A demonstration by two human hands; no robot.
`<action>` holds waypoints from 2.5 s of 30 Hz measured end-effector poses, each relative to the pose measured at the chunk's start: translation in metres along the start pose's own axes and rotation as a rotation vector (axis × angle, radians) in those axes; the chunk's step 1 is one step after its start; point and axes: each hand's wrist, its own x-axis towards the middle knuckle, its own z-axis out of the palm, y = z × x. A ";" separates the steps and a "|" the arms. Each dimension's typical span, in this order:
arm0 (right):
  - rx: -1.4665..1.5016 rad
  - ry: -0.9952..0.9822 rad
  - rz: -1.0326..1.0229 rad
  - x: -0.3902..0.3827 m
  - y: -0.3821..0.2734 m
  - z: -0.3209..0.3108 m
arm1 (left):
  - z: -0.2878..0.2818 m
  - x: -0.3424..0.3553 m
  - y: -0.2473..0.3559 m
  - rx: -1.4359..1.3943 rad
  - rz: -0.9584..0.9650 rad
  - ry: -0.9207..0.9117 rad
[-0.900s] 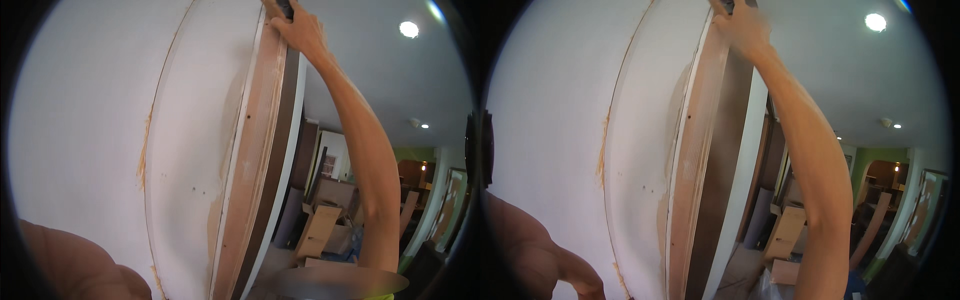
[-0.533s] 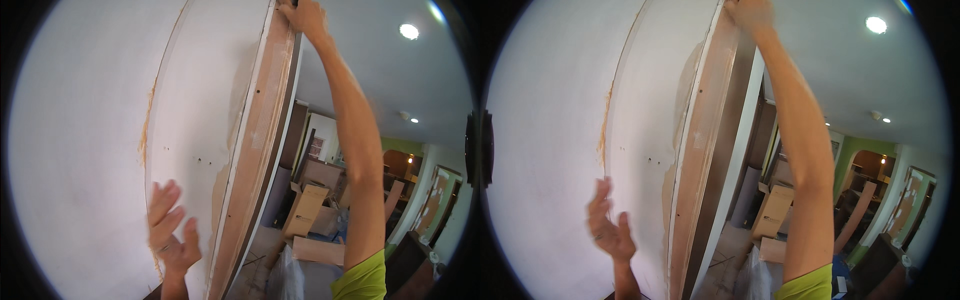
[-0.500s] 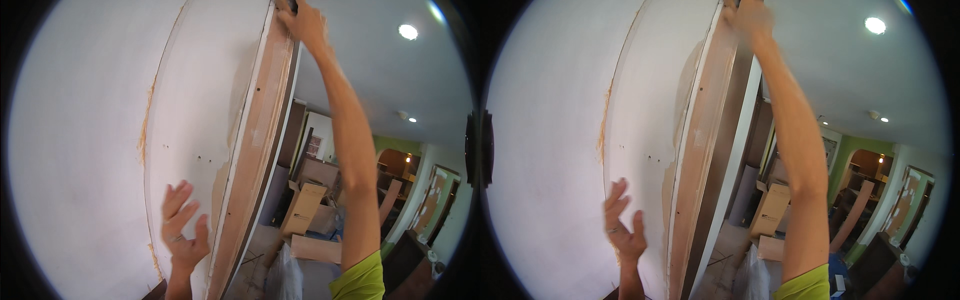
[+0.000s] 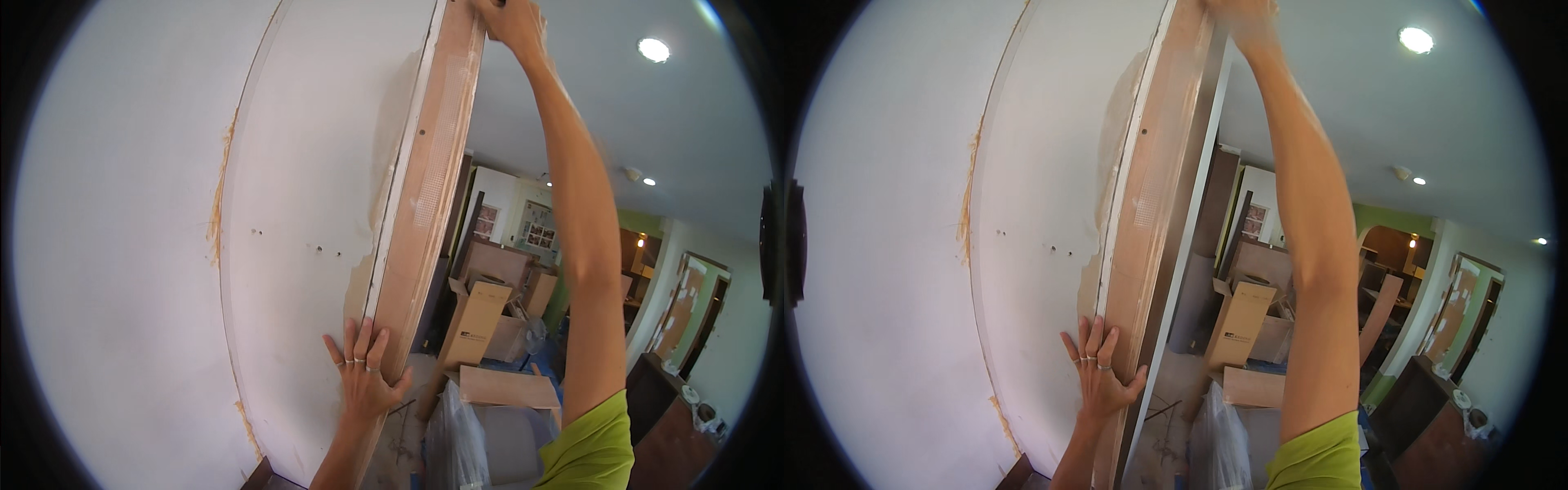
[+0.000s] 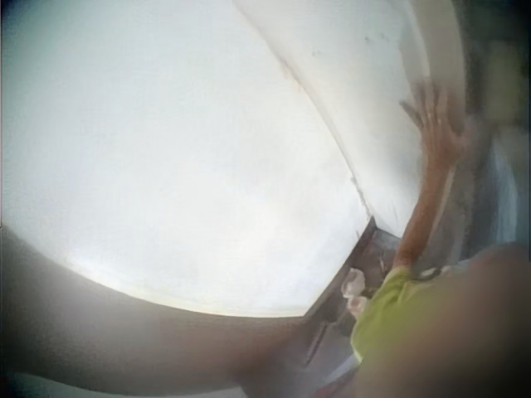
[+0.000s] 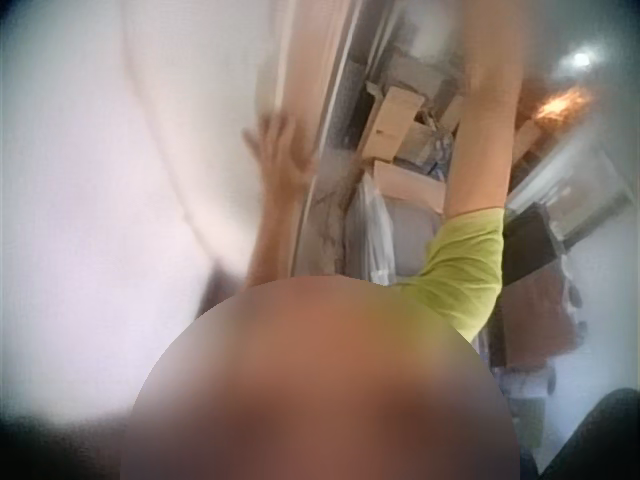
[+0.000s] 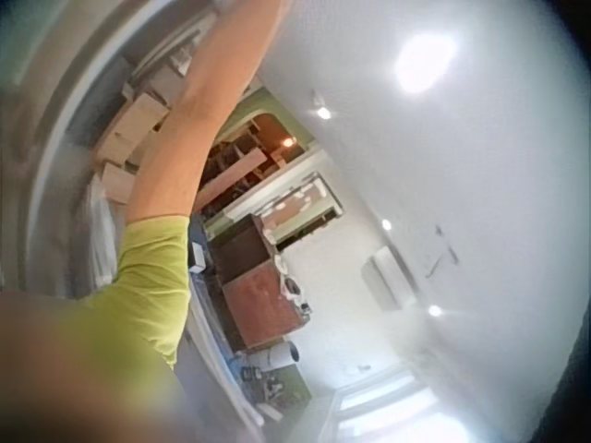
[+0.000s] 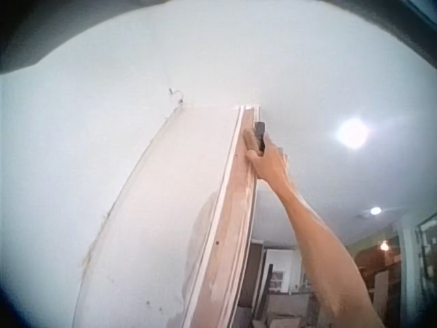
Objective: The person moves around a room under renovation, picks up a wooden block, and uses it to press a wooden panel onto a wall. They repeatedly rub the panel with the block to secure it in place.
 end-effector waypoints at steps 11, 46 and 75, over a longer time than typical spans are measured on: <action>-0.028 -0.040 -0.058 0.011 -0.015 -0.013 | 0.014 -0.001 -0.011 -0.007 0.063 0.134; -0.048 -0.068 0.003 -0.189 -0.031 -0.041 | 0.025 -0.002 -0.011 -0.074 0.041 0.174; -0.060 -0.033 -0.111 -0.198 -0.058 -0.039 | 0.030 -0.001 -0.010 -0.062 0.071 0.193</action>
